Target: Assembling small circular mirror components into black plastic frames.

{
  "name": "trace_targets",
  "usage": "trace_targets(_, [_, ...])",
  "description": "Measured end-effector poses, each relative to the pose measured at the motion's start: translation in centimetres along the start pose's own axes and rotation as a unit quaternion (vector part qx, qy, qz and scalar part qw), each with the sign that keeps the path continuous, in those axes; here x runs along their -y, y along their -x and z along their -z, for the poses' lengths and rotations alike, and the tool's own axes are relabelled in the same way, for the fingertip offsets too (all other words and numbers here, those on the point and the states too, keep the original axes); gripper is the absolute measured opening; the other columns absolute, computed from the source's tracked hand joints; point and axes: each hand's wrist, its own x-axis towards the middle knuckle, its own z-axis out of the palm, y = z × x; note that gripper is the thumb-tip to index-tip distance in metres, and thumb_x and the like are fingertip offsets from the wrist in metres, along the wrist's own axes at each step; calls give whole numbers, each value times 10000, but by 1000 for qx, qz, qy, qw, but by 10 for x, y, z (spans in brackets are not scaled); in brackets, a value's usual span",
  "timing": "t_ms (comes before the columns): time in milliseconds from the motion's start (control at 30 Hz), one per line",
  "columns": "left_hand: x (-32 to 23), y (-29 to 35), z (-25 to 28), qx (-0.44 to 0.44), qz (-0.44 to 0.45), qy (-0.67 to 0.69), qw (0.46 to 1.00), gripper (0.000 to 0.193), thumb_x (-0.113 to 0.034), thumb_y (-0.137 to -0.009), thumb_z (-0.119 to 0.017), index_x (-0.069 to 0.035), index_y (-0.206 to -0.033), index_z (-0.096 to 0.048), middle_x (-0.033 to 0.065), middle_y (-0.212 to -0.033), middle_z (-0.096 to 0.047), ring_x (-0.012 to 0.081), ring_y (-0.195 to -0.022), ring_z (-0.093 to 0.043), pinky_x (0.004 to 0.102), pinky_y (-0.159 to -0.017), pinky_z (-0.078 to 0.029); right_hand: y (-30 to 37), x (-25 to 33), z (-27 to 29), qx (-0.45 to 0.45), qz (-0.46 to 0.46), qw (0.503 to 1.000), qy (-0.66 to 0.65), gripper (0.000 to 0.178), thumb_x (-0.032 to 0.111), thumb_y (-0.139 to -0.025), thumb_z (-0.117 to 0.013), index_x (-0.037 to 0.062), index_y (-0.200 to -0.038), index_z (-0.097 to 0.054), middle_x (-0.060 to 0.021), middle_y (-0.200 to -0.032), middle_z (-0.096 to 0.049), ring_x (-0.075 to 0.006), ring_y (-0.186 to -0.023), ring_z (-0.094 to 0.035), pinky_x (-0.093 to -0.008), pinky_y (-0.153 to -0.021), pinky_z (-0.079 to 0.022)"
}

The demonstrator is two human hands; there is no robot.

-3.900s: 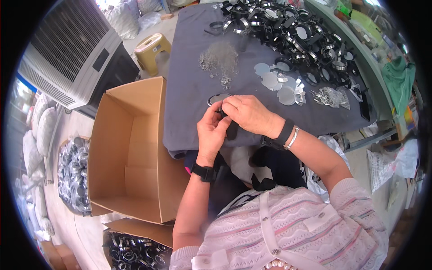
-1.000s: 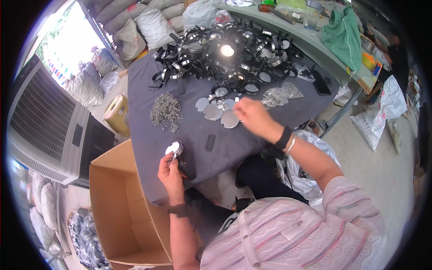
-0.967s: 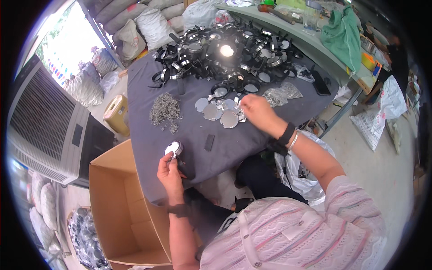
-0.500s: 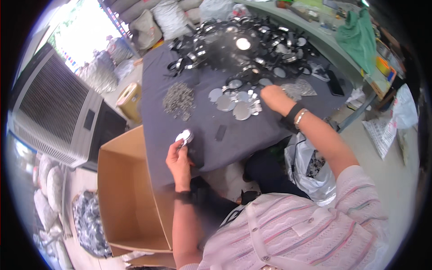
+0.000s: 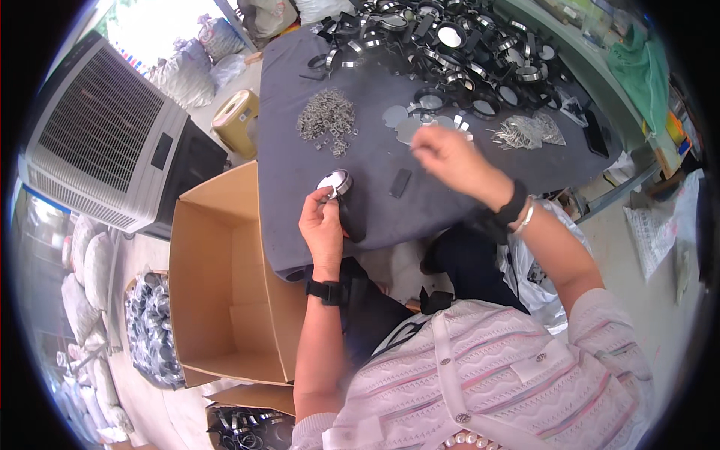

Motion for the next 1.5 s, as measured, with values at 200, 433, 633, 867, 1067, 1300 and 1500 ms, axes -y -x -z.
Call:
trace_targets(200, [5,-3,1,22,-10,-13,1000,160,-59,-903,-505,-50,-1038,-591,30,-660,-606,46,-485,-511,187,-370,-381,-5,15,-80,57,-8,993,-103,62,1,-834,-538,-11,-881,-576,-91,-752,-549,-140,-559,-567,-279,-526,-458])
trace_targets(433, [2,0,2,24,-15,-8,1000,165,-52,-900,-506,-43,-1044,-587,-32,-638,-534,21,-469,-428,190,-367,-379,-14,19,-107,75,-58,982,-163,99,24,-797,-542,-14,-854,-614,-157,-779,-617,-293,-689,-604,-363,-605,-465])
trace_targets(633, [-1,1,2,23,-8,-3,1000,166,-53,-901,-514,-39,-1050,-586,-30,-640,-530,20,-477,-430,191,-367,-378,-9,21,-109,85,-116,962,-232,97,8,-819,-529,-40,-860,-603,-115,-718,-598,-179,-589,-583,-316,-542,-451])
trace_targets(867, [0,0,2,22,-11,-6,1000,165,-54,-899,-518,-38,-1049,-587,-28,-629,-532,21,-466,-435,196,-364,-384,-7,24,-109,71,-148,949,-270,103,-10,-834,-513,-53,-866,-601,-79,-677,-573,-130,-549,-565,-287,-502,-445])
trace_targets(1067, [1,0,3,26,-14,10,1000,161,-54,-899,-521,-35,-1043,-589,-23,-630,-541,21,-454,-436,196,-362,-388,-11,24,-109,65,-101,964,-237,113,-12,-835,-510,-55,-880,-604,-65,-652,-572,-115,-532,-556,-269,-489,-444])
trace_targets(1300, [-1,1,1,24,-7,10,1000,159,-56,-901,-527,-35,-1044,-594,-23,-628,-542,20,-455,-444,194,-361,-390,-6,26,-110,68,-177,936,-296,111,-12,-838,-514,-62,-883,-601,-40,-643,-561,-90,-538,-541,-264,-486,-441])
trace_targets(1500, [-2,0,0,20,-5,-2,1000,158,-56,-898,-528,-34,-1038,-598,-27,-624,-531,20,-450,-431,195,-363,-391,-10,17,-111,75,-110,969,-210,87,-15,-853,-521,-15,-886,-602,-20,-711,-568,-70,-580,-539,-233,-515,-453])
